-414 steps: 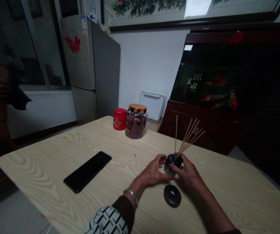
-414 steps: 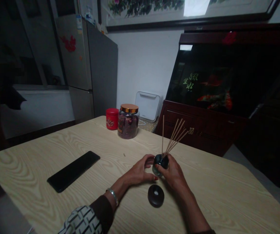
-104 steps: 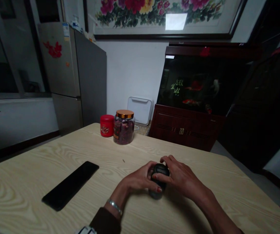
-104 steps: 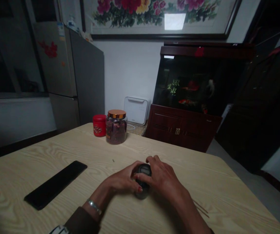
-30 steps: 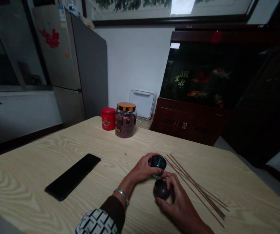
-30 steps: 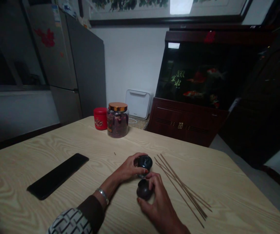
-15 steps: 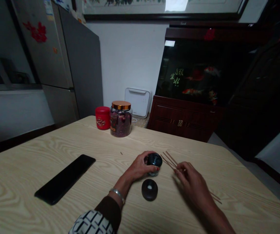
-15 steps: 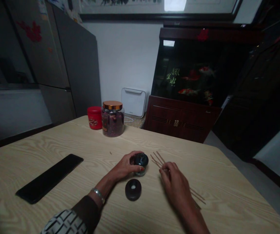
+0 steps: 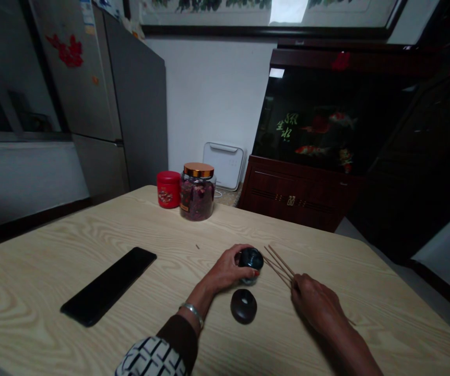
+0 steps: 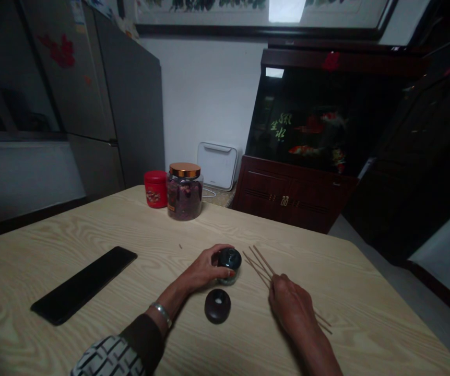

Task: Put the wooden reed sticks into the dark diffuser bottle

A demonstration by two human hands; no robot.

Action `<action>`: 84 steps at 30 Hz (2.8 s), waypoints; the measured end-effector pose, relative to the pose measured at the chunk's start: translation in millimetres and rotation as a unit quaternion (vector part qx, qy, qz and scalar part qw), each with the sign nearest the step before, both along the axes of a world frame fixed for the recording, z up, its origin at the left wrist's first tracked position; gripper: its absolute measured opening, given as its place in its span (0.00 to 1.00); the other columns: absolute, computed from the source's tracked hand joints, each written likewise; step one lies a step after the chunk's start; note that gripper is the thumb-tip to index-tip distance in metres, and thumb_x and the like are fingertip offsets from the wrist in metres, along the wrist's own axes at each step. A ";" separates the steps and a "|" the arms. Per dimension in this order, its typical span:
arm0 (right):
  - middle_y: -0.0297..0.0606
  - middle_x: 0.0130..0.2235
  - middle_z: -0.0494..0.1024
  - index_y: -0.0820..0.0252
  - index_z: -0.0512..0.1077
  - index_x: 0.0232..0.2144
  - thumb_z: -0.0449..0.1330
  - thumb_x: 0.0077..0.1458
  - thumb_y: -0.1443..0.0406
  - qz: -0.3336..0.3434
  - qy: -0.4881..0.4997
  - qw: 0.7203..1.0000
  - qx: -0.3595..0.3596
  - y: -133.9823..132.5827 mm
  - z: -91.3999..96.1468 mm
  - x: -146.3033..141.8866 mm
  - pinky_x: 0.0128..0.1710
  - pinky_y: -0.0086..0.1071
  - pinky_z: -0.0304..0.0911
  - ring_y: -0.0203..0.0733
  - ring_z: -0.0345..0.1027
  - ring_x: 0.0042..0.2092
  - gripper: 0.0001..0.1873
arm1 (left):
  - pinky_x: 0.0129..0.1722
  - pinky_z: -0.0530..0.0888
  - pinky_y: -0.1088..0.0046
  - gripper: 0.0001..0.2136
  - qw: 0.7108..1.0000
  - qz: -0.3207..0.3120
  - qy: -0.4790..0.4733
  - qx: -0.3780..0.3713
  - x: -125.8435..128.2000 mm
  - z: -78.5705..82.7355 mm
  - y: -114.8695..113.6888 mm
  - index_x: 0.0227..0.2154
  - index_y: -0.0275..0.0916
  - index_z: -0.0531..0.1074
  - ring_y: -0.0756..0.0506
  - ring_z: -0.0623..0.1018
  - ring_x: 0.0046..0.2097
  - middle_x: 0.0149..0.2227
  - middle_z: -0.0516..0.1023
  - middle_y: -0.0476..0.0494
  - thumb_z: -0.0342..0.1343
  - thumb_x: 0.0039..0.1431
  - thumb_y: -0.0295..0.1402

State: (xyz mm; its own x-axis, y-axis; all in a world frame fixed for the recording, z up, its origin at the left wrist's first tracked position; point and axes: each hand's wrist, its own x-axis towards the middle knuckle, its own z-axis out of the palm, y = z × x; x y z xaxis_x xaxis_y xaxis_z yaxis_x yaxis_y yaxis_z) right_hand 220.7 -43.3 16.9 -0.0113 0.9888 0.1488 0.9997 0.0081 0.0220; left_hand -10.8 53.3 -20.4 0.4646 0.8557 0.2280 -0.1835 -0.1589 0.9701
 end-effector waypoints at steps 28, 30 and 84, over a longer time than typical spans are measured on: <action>0.36 0.33 0.76 0.59 0.78 0.34 0.72 0.41 0.58 0.022 0.728 0.646 0.229 47.4 77.8 -14.7 0.24 0.23 0.59 0.34 0.68 0.32 0.17 | 0.50 0.70 0.66 0.31 1.000 0.009 -0.001 -0.014 0.3 3.9 -2.5 0.51 0.35 0.71 0.41 0.75 0.49 0.48 0.76 0.38 0.71 0.39 0.27; 0.36 0.33 0.76 0.59 0.78 0.35 0.71 0.44 0.58 0.036 0.711 0.650 0.265 51.7 83.8 -22.8 0.24 0.23 0.60 0.34 0.68 0.32 0.16 | 0.49 0.70 0.66 0.32 1.000 0.011 0.002 -0.014 0.3 4.6 -2.4 0.51 0.35 0.71 0.41 0.75 0.48 0.47 0.76 0.38 0.71 0.38 0.27; 0.40 0.31 0.79 0.57 0.75 0.24 0.64 0.45 0.61 -0.020 0.152 0.982 -0.110 84.4 -3.2 60.0 0.30 0.32 0.54 0.44 0.70 0.33 0.05 | 0.50 0.70 0.65 0.31 1.000 -0.006 0.001 -0.012 -0.6 2.2 -1.0 0.52 0.36 0.71 0.41 0.75 0.50 0.48 0.77 0.37 0.70 0.40 0.27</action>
State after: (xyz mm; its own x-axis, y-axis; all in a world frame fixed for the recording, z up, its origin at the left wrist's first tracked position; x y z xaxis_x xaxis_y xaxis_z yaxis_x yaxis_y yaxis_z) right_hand 280.7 41.1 13.7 0.0408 0.9961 -0.0784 0.9594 -0.0610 -0.2755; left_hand -11.4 52.3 -18.2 0.4745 0.8555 0.2070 -0.1840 -0.1336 0.9738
